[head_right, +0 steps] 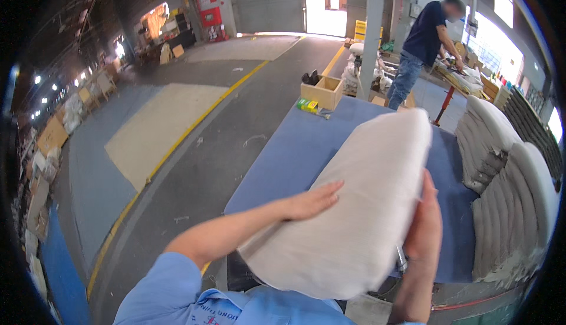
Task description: The person assembles a cushion by placing white fabric over a black cushion base, smoothing it, and securing the edges with a staple gun. The person repeatedly folds and staples the fabric around the cushion base, then flips and adjusts the cushion to ensure the fabric is taut and properly attached.
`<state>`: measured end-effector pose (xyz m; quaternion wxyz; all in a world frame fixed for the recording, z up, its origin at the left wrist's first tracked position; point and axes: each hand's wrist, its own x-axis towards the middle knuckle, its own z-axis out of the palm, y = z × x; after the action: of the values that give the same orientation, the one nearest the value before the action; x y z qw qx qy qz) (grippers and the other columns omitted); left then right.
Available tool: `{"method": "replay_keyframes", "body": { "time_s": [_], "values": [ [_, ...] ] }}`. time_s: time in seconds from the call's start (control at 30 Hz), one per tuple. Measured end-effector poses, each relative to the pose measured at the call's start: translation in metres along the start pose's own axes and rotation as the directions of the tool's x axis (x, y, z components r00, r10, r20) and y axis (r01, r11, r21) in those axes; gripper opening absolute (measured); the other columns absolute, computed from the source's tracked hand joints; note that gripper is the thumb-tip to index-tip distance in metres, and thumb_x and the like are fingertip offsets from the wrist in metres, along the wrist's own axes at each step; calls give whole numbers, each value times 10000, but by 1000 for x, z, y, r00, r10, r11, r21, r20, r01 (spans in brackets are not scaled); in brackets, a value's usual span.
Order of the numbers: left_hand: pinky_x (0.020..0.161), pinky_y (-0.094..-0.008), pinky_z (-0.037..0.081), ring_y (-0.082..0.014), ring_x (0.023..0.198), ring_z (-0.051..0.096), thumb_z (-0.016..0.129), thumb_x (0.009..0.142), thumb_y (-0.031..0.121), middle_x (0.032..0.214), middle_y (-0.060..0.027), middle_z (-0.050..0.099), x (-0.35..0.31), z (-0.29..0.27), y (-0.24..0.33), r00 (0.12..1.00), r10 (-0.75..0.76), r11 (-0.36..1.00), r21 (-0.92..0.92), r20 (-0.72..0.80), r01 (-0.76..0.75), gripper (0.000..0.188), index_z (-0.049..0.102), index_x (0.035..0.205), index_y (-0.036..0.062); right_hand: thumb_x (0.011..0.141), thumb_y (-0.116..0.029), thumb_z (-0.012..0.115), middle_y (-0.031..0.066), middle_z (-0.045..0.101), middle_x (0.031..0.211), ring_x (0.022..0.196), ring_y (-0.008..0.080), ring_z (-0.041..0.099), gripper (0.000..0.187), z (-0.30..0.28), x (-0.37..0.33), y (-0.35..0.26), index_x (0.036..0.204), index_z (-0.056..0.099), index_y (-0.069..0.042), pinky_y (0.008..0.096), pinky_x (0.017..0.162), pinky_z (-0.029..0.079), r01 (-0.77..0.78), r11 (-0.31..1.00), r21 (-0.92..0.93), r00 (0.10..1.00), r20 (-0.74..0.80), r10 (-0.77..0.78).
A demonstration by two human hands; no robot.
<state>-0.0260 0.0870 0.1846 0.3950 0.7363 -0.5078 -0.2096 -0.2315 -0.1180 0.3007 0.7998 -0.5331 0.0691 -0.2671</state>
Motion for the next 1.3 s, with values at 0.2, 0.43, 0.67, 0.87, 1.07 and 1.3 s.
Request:
{"method": "replay_keyframes", "body": {
  "time_s": [0.2,0.43,0.67,0.87,1.07,1.3],
  "values": [
    [1207,-467,418,-389,1497,474,600,1024,593,1676,-262,387,-40,75,-64,807,-586,800,106,-78,591,844,429,1605,5,1081,-468,603,134,667,1394,1213,258,668,620,-156,-49,-21,1521,515,-40,434,1073,530,-442,888,-126,874,-285,394],
    [956,-398,587,-274,1114,729,817,934,472,1290,-204,719,-68,83,-124,676,-719,374,-730,161,572,784,586,1442,-79,863,-197,827,177,691,1298,1134,267,675,712,-161,-60,24,1461,530,52,383,1006,528,-325,762,-560,925,-356,133],
    [934,-371,584,-254,1054,732,847,920,375,1184,-206,742,-95,26,-85,704,-694,488,-816,-149,309,652,614,1311,-91,841,-238,805,196,673,1339,1186,268,660,769,-154,-36,37,1484,517,74,381,1058,505,-264,754,-602,949,-302,91],
    [950,-382,581,-252,1119,708,820,956,264,1285,-196,700,-182,-9,-68,451,-793,511,-851,-409,126,618,535,1390,-71,834,-239,840,137,649,1419,1267,259,641,854,-88,99,123,1577,484,-12,393,1100,496,-256,857,-447,947,61,315],
    [1068,-457,527,-310,1279,634,848,928,223,1415,-205,629,-189,83,-115,354,-914,273,-945,-198,178,733,447,1481,-42,910,-406,807,236,534,1557,1408,354,547,870,-70,174,182,1637,432,-109,451,1162,444,-103,156,-982,913,-31,407],
    [851,-404,578,-219,1024,709,786,971,410,1314,-114,676,-212,44,-154,296,-947,190,-962,-127,194,735,458,1523,53,875,-660,735,293,239,1726,1593,555,149,973,-18,68,275,1659,398,-193,797,1205,121,330,-129,-935,920,288,266]
  ]
}}
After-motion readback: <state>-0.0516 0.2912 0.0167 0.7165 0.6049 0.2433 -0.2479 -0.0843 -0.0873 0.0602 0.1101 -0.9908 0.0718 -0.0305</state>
